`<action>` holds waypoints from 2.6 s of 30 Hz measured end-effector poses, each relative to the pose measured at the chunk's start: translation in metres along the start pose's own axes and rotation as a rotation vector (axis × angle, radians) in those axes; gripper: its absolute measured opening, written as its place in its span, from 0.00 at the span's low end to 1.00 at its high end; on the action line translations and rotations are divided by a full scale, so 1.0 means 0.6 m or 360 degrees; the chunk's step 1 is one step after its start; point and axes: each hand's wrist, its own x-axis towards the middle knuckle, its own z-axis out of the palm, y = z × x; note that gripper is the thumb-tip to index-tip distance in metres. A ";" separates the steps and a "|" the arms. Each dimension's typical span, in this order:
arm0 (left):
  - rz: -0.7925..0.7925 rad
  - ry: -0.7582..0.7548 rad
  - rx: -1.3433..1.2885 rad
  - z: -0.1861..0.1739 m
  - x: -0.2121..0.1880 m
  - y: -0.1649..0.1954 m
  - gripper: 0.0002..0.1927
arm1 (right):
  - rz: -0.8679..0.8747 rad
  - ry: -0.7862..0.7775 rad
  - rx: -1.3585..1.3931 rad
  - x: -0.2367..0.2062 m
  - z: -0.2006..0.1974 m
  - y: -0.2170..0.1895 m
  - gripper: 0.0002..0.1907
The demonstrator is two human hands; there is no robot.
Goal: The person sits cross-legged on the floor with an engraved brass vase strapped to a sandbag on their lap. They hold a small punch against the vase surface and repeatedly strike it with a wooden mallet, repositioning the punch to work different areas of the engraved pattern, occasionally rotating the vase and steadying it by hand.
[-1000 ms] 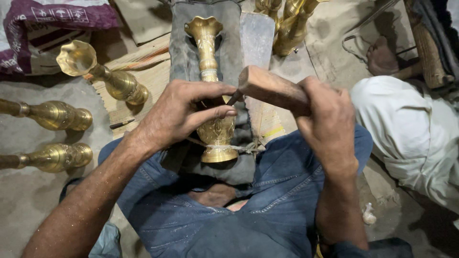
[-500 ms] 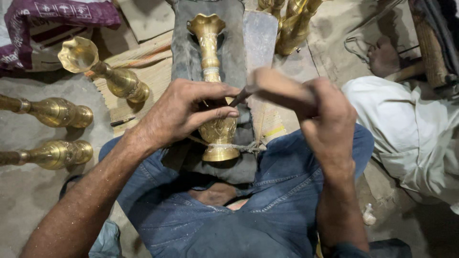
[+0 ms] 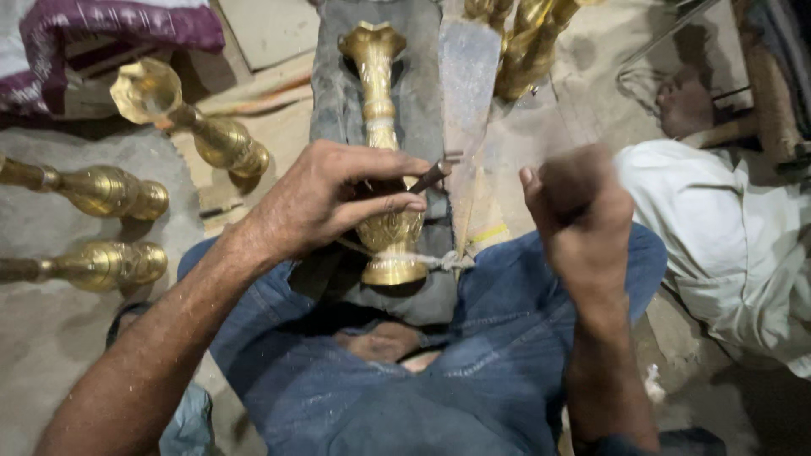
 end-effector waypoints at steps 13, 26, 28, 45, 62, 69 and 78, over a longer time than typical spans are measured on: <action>0.0042 0.0025 -0.0025 -0.002 -0.016 -0.018 0.18 | -0.0133 0.0014 0.0252 0.004 -0.002 -0.022 0.12; 0.0099 -0.0018 -0.0078 -0.003 -0.025 -0.020 0.17 | -0.0239 0.0124 -0.0182 -0.010 0.003 -0.013 0.13; 0.0130 -0.0010 -0.0088 -0.003 -0.025 -0.020 0.17 | 0.0537 -0.0073 0.0728 -0.012 0.000 -0.026 0.09; 0.0186 0.0037 -0.0181 -0.004 -0.060 -0.039 0.16 | -0.0397 -0.0059 -0.0326 -0.021 -0.014 -0.062 0.16; -0.0476 0.1263 -0.0789 0.095 -0.104 0.040 0.15 | -0.0150 -0.0453 -0.0172 -0.022 -0.026 -0.005 0.16; -0.0749 0.1692 -0.0679 0.101 -0.198 0.024 0.14 | -0.0111 -0.2023 0.0079 -0.105 -0.033 0.025 0.22; -0.1003 0.1528 -0.0293 0.156 -0.278 0.007 0.09 | -0.0425 -0.1376 0.0147 -0.108 0.017 -0.038 0.20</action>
